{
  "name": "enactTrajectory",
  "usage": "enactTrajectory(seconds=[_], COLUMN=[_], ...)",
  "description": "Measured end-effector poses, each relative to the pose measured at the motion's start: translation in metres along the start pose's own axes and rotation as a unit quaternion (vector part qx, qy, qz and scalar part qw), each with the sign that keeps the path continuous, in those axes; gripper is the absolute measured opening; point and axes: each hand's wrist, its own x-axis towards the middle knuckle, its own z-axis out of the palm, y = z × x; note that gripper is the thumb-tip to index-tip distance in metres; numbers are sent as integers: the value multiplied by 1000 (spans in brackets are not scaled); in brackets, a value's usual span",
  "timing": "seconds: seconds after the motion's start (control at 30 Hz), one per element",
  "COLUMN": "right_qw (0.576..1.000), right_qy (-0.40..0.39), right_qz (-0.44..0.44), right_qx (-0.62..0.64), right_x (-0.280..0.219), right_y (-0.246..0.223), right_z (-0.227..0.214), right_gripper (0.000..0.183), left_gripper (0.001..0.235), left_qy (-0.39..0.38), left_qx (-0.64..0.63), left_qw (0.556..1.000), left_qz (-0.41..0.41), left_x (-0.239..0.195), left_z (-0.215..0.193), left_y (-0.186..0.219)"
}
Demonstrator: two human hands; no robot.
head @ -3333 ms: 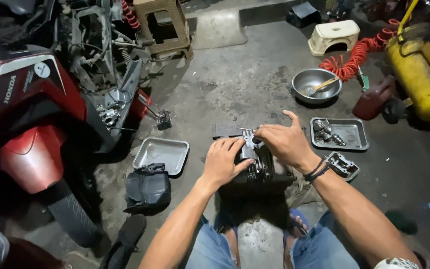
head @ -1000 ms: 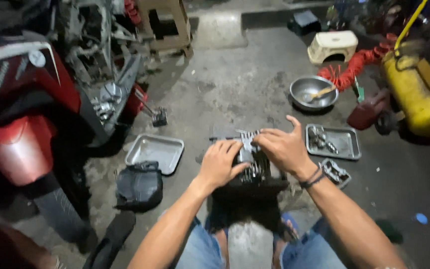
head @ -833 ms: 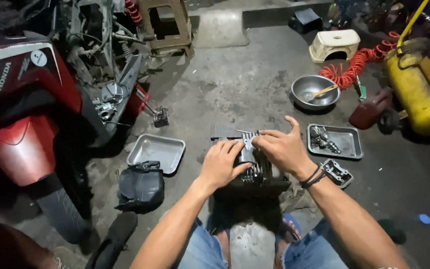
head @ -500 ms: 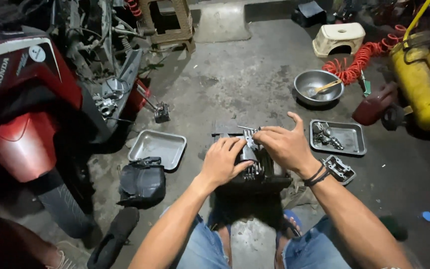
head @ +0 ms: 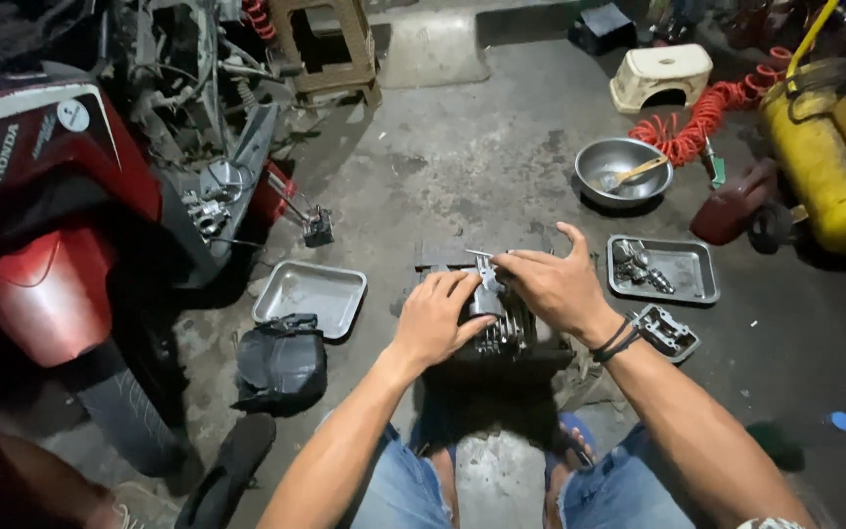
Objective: The person sits on the floor and uses a wrench to tighten bolts on a motorcycle engine cylinder head. They rotate the engine part to access different sides and continue tightening the bolts.
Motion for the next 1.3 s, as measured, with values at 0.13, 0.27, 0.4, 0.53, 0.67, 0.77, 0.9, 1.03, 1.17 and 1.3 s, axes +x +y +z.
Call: enactTrajectory(seconds=[0.13,0.27,0.4,0.53,0.67,0.77,0.9,1.03,1.17,1.3], right_qw=[999,998,997,996,997,995,994,991,995,995], right_qy=[38,47,59,78,70,97,106,87,54,57], right_qz=[-3,-8,-21,-6,-8,-19,-21,30,27,29], right_qx=[24,39,36,38,35,30,34,95,73,77], right_x=[-6,-2,-4,3,-7,5,-3,3,-8,0], right_y=[3,2,4,7,4,1,-1,3,-6,-2], right_z=[4,2,9,6,14,7,15,0,-3,-15], right_gripper=[13,10,9,3,4,3,7,6,7,6], left_gripper=[61,59,60,61,62,60,61,62,62,63], left_qy=[0,0,-4,-12,-26,-17,-4,-5,-9,-21], left_qx=[1,3,-2,-5,-16,-15,-12,-18,-15,0], left_qw=[1000,1000,1000,1000,999,1000,1000,1000,1000,1000], left_qz=[1,-1,-9,-13,-20,-16,-18,-9,-7,-5], left_x=[-1,-1,2,5,-1,3,-1,5,-7,-1], left_z=[-2,-4,-4,-2,1,-5,0,-6,-1,1], left_y=[2,0,-1,-3,-1,-2,-1,-3,2,-1])
